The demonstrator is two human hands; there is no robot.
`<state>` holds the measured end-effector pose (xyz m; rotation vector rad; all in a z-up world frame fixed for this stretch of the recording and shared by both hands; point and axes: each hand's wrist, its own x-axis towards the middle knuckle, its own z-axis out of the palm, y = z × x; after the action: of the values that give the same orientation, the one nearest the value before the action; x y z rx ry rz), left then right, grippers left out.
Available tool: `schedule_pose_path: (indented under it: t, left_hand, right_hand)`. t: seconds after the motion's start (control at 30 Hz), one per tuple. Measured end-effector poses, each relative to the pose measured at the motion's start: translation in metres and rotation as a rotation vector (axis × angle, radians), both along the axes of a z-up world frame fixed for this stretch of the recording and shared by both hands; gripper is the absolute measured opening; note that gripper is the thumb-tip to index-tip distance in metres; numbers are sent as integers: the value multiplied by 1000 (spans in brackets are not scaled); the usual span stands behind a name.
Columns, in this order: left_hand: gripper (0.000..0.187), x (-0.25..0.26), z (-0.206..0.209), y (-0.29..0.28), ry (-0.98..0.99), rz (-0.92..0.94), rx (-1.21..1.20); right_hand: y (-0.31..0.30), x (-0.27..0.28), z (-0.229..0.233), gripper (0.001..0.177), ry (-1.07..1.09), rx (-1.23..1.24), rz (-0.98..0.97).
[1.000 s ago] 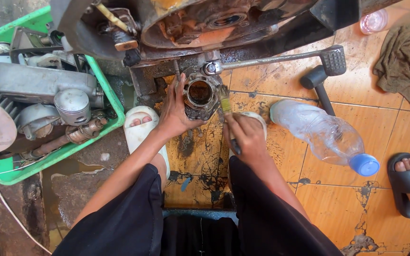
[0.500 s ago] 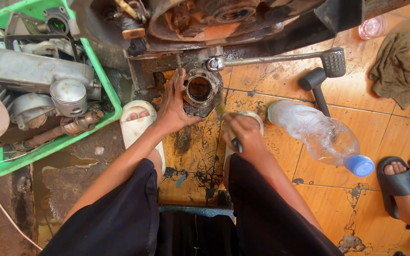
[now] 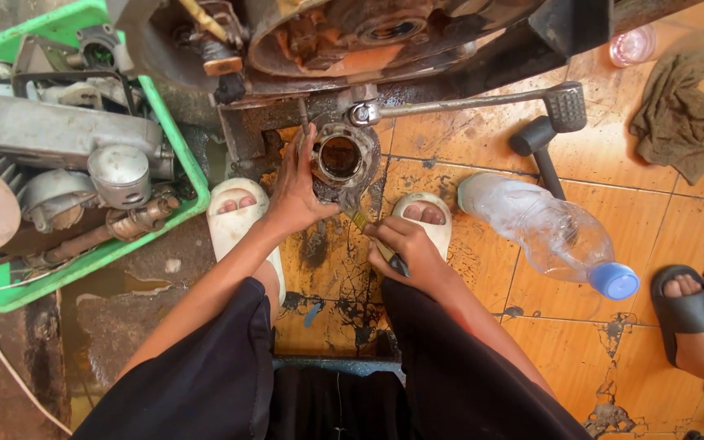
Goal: The person cleans a cylindrical engine cylinder head using a brush and water. They pour water from a plastic bottle onto the part and scrub the interior and exterior surfaces with a brush, rotating the part to access different areas.
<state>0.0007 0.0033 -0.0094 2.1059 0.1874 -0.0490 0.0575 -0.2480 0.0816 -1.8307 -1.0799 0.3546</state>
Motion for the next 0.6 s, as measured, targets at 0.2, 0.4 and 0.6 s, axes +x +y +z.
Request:
schedule_pose_path:
  t: [0.2,0.4,0.6]
  left_hand:
    - [141,-1,5,-2,-17,6,-24]
    - [143,-1,9,-3,16,13,-37]
    - [146,1,8,-3,32,12,-18]
  right_hand:
    - [-22,51,-18,23,-51,-17,-215]
    - [-1,31,-17,14,20,-85,-42]
    - [-18,33,-32,14,132,76,-157]
